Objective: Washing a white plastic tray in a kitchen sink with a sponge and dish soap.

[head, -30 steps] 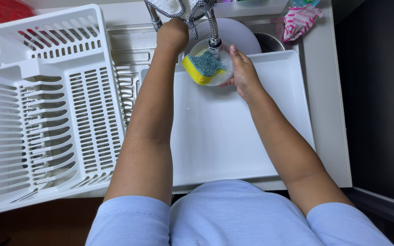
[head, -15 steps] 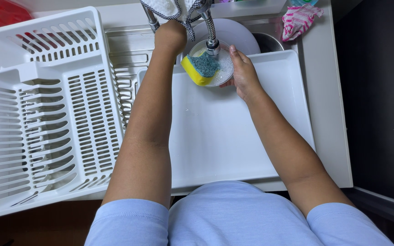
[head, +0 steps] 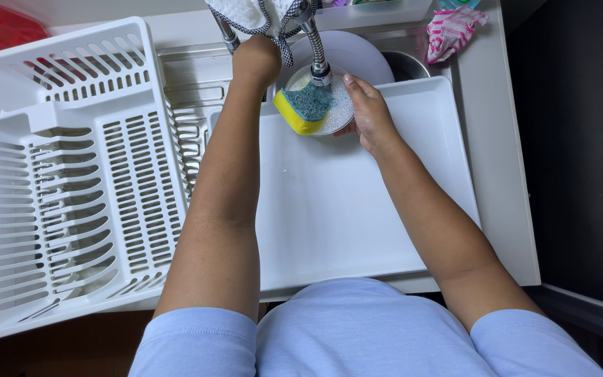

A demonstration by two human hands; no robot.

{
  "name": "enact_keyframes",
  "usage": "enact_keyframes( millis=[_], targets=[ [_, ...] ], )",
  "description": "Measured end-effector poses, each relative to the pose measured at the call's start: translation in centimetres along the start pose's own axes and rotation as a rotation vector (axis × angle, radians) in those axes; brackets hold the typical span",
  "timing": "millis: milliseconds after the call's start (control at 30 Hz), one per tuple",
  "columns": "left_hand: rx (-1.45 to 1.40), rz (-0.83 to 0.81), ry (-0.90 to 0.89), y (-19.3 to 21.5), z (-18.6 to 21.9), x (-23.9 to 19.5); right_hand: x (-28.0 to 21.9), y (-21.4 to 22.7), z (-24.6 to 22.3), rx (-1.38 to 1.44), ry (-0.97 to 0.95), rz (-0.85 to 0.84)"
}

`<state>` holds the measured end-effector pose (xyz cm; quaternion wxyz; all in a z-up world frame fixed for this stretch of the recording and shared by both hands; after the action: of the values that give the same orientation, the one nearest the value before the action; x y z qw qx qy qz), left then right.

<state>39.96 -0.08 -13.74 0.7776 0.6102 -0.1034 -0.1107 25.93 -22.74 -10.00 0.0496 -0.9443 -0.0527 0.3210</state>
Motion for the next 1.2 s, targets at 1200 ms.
enact_keyframes(
  millis=[1200],
  targets=[
    [-0.962, 0.161, -0.131, 5.1, 20.1, -22.0, -14.8, 13.0, 2.4, -0.079, 0.005, 0.136]
  ],
)
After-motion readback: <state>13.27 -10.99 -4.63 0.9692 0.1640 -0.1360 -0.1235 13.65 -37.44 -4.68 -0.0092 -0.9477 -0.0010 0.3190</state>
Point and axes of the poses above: each hand's wrist, its own x-axis towards the middle knuckle, its own y-axis out of the back of the hand, z = x × y, the point moved 7 cm from there along x, towards the middle knuckle, and after that the axes turned 14 degrees about -y, right-handed, at the moved point
